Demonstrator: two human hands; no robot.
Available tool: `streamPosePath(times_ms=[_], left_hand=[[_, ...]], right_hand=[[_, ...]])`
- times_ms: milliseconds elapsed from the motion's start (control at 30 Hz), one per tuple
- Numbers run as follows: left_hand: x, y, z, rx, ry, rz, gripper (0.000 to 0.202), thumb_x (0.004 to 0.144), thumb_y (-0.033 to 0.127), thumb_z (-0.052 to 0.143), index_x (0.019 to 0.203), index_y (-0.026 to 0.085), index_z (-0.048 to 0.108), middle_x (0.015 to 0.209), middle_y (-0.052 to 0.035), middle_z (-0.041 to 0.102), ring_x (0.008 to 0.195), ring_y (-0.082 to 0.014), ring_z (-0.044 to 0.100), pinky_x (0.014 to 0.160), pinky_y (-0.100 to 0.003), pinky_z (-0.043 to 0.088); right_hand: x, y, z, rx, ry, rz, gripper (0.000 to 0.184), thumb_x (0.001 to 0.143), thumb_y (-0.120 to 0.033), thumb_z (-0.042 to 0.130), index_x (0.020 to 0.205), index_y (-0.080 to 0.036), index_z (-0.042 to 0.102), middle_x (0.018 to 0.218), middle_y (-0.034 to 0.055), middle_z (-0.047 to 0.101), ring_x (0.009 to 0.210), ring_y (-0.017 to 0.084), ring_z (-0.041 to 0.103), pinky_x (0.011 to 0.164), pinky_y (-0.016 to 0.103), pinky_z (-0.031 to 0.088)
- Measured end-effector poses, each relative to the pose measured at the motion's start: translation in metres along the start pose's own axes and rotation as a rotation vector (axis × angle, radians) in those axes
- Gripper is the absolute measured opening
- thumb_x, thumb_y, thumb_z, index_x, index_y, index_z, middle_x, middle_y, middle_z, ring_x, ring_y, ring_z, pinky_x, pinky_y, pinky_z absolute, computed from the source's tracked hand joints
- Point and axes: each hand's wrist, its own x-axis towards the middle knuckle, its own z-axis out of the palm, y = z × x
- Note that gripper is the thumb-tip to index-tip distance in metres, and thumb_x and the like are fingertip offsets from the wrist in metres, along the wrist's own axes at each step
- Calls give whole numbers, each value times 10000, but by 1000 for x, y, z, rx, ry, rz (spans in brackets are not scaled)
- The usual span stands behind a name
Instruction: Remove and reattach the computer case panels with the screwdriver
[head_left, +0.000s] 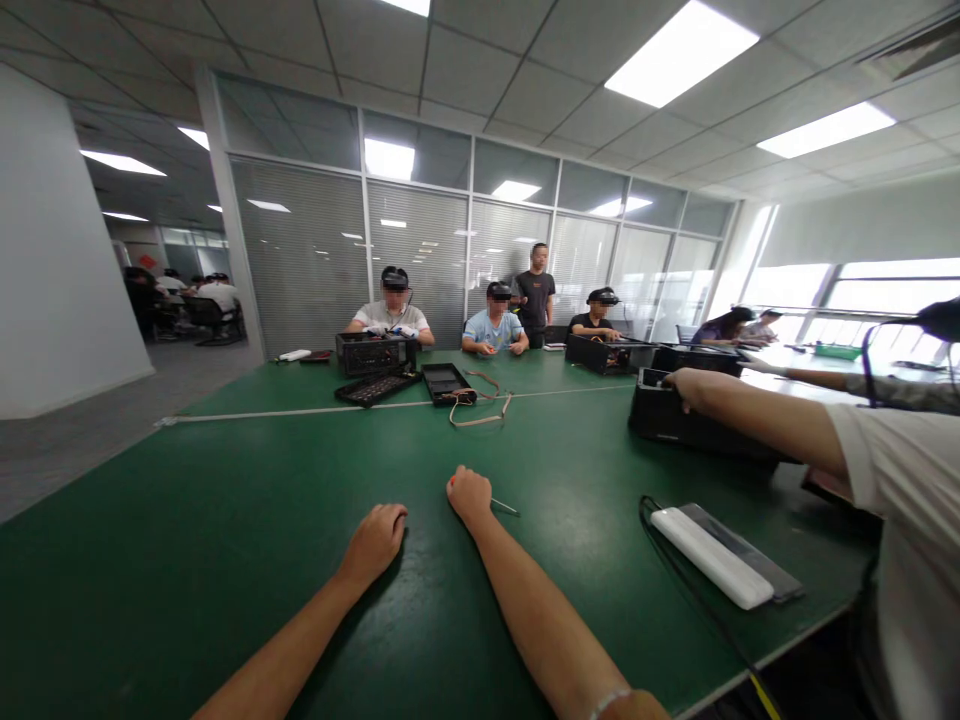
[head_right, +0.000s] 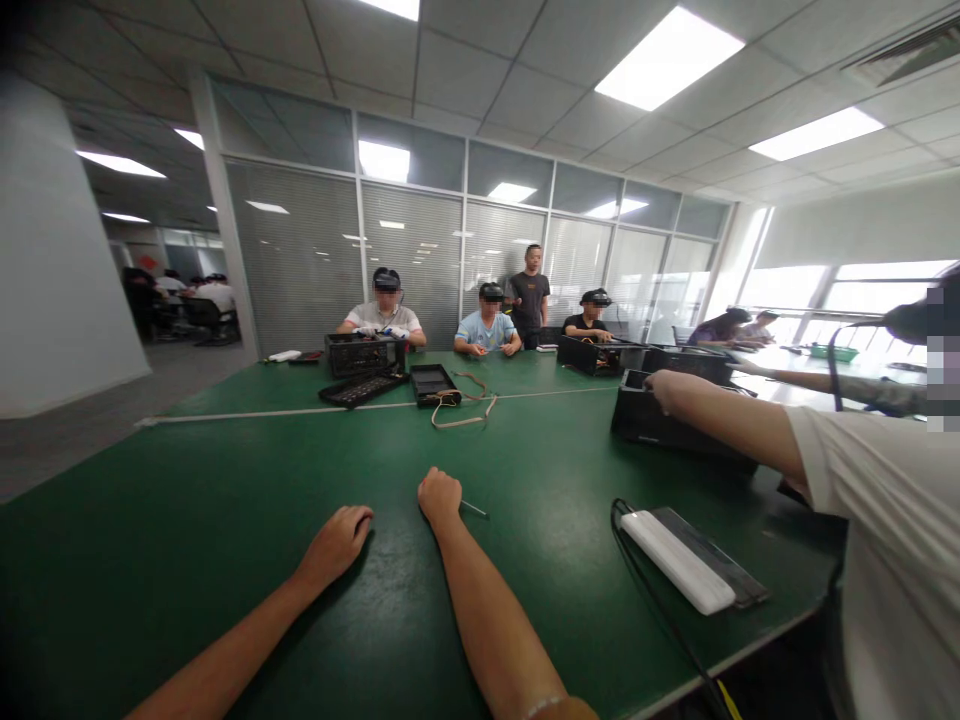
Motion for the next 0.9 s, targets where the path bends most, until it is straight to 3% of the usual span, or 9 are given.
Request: streamPosePath(times_ms=[133, 300, 467, 567, 667, 767, 833, 900], left_hand=[[0, -2, 2, -42, 17, -10, 273, 863, 267, 305, 923, 157, 547, 925, -78, 585, 881, -179, 529, 834, -315, 384], [-1, 2, 0, -81, 13, -16, 274, 860, 289, 306, 901, 166, 547, 901, -76, 575, 851, -179, 536, 806, -310, 399], [0, 3, -3, -204, 33, -23, 260, 824, 309, 364, 871, 174, 581, 882, -77, 587, 846, -188, 546, 813, -323, 397], [4, -2, -4, -451, 78, -138, 254, 771, 361, 445, 834, 172, 602, 840, -73, 613, 828, -200, 564, 795, -329, 408], [5, 1, -6, -886, 49, -344, 331, 675, 443, 558, 834, 155, 596, 769, -63, 627, 717, -188, 585, 695, -310, 447], [0, 17, -6, -1224, 9, -468, 411, 617, 470, 628, 863, 144, 576, 736, -46, 617, 639, -156, 571, 615, -279, 453], [-6, 31, -4, -1317, 27, -527, 404, 606, 446, 657, 860, 146, 565, 719, -35, 604, 622, -141, 560, 591, -261, 451], [-13, 43, -1, -1363, 74, -587, 381, 605, 415, 671, 851, 149, 555, 710, -25, 588, 617, -129, 551, 581, -251, 453]], right_hand=[[-3, 0, -4, 6, -33, -26, 239, 857, -316, 411, 954, -137, 535, 861, 140, 635, 818, 221, 625, 682, 296, 438], [-8, 1, -10, 17, -58, -64, 192, 853, -290, 430, 944, -156, 534, 869, 118, 644, 843, 220, 623, 706, 307, 440], [-15, -4, -22, 24, -102, -108, 227, 869, -225, 378, 968, -110, 547, 899, 167, 638, 872, 234, 619, 711, 318, 447], [-24, -13, -32, 36, -180, -208, 215, 812, -224, 472, 947, -94, 578, 904, 176, 643, 865, 244, 621, 687, 305, 457], [-28, -23, -47, 113, -325, -430, 262, 711, -332, 599, 919, -172, 608, 868, 63, 671, 796, 183, 634, 629, 223, 461], [-14, -26, -72, 264, -495, -627, 356, 702, -407, 585, 1014, -239, 580, 839, -23, 673, 718, 115, 627, 578, 163, 445], [11, -24, -93, 272, -463, -534, 417, 701, -382, 579, 1083, -218, 546, 901, 5, 668, 759, 131, 624, 610, 178, 449], [44, -17, -109, 226, -355, -391, 443, 737, -329, 531, 1142, -152, 502, 1061, 99, 616, 919, 189, 592, 707, 232, 448]])
